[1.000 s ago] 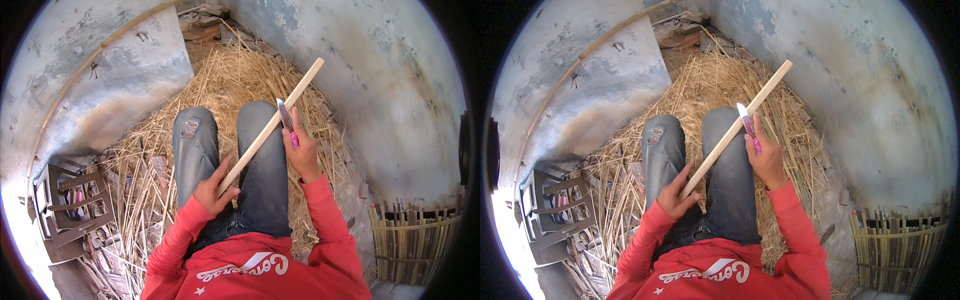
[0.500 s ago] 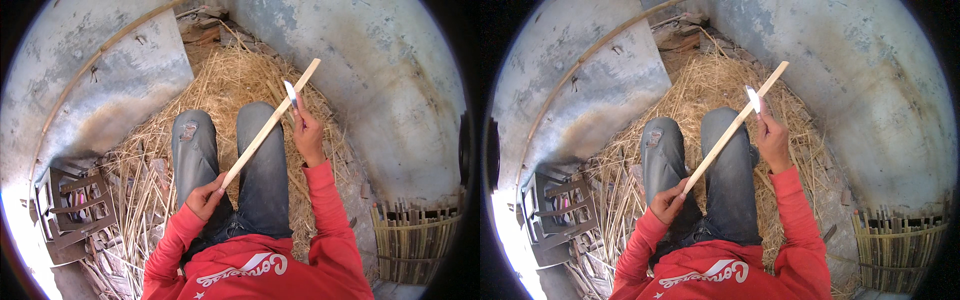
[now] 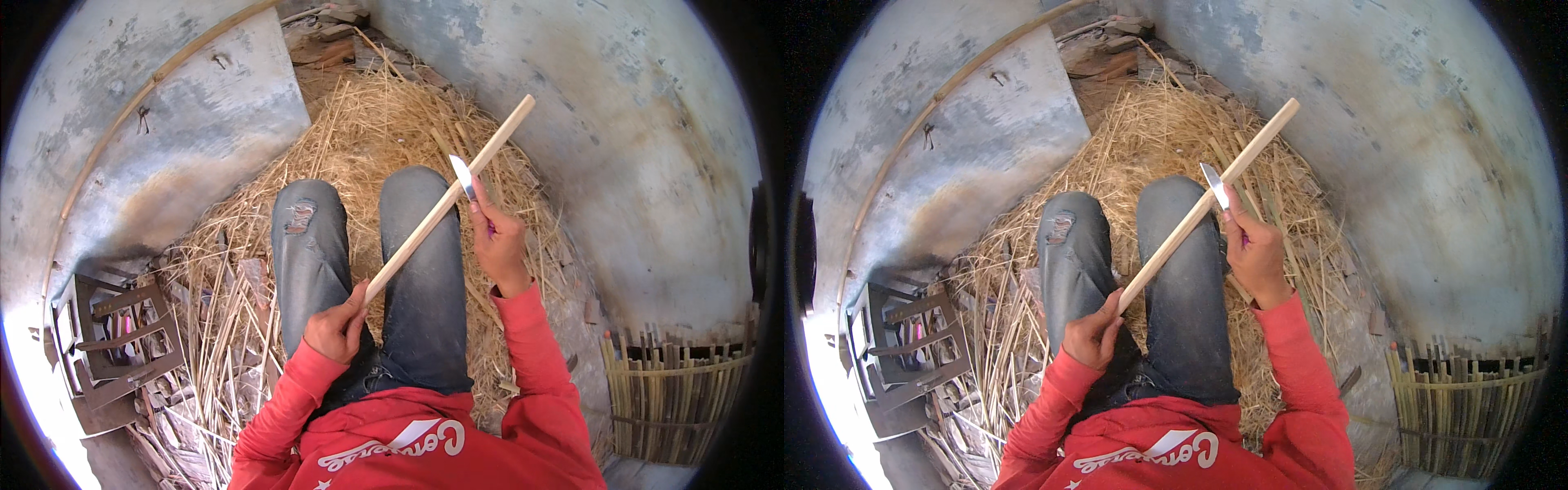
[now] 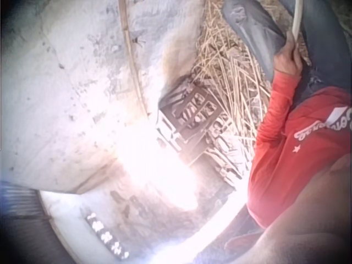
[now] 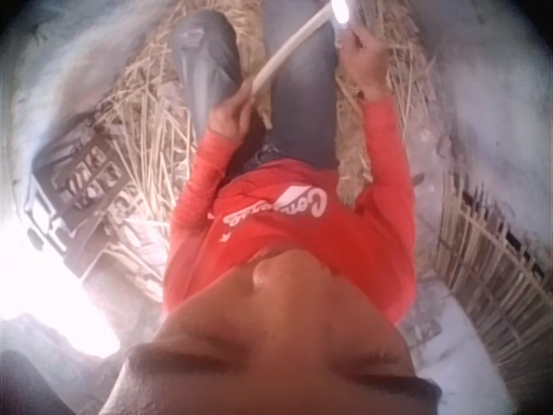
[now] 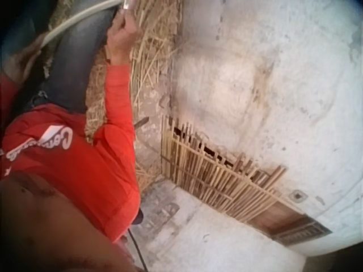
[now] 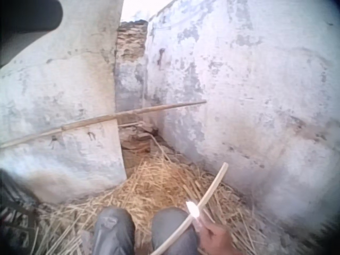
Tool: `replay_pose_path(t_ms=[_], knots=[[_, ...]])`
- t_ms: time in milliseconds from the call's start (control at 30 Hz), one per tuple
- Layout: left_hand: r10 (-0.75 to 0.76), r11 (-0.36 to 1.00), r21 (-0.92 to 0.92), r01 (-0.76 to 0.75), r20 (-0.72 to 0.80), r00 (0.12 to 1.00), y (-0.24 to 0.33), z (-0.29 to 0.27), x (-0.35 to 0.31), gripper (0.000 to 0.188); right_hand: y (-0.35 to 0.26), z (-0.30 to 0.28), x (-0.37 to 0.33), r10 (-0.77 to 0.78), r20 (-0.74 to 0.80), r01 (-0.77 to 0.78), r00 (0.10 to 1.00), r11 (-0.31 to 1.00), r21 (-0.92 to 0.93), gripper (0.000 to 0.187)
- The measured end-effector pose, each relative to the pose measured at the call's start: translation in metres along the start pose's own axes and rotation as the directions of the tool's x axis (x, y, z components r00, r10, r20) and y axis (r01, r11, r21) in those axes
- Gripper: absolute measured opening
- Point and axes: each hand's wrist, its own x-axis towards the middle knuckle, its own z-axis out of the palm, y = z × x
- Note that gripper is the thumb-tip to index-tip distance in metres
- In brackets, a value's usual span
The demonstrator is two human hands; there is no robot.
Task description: The person shaves a bamboo strip using a small knife, removing outer layers and smoothing the surface.
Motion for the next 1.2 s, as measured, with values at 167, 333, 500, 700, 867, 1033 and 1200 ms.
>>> replay_pose_path(t_ms=[167, 333, 500, 700, 867, 1033, 1200], knots=[[-0.004, 1.000, -0.017, 0.004, 0.003, 1.000, -0.001, 0.001, 0.003, 0.045, -0.006, -0.005, 0.007, -0.051, -0.006, 0.051, 0.999, 0.995, 0.090, 0.043], [-0.058, 0.998, -0.008, 0.058, 0.033, 0.998, 0.002, -0.002, 0.003, 0.045, -0.022, 0.009, -0.005, -0.025, 0.042, 0.020, 0.999, 0.993, 0.117, 0.040], [-0.022, 1.000, 0.008, 0.022, 0.006, 1.000, 0.002, 0.002, 0.003, 0.044, -0.013, 0.017, -0.002, -0.130, -0.027, 0.132, 0.991, 0.989, 0.071, 0.040], [-0.017, 1.000, 0.004, 0.017, -0.031, 0.999, -0.001, 0.002, 0.002, 0.045, -0.022, 0.005, 0.005, -0.065, 0.098, 0.069, 0.993, 0.997, -0.035, 0.039], [-0.031, 0.998, 0.062, 0.030, 0.010, 0.999, 0.002, 0.001, 0.002, 0.046, -0.018, 0.013, -0.003, -0.135, 0.022, 0.134, 0.991, 0.991, 0.020, 0.039], [0.014, 0.989, 0.144, -0.012, -0.014, 1.000, 0.004, 0.004, 0.006, 0.047, -0.017, 0.011, 0.001, -0.118, 0.039, 0.119, 0.992, 0.993, -0.014, 0.030], [0.008, 0.991, 0.137, -0.008, 0.001, 1.000, 0.004, 0.004, 0.006, 0.047, -0.030, 0.011, -0.011, -0.193, 0.104, 0.193, 0.976, 0.981, 0.010, 0.025]])
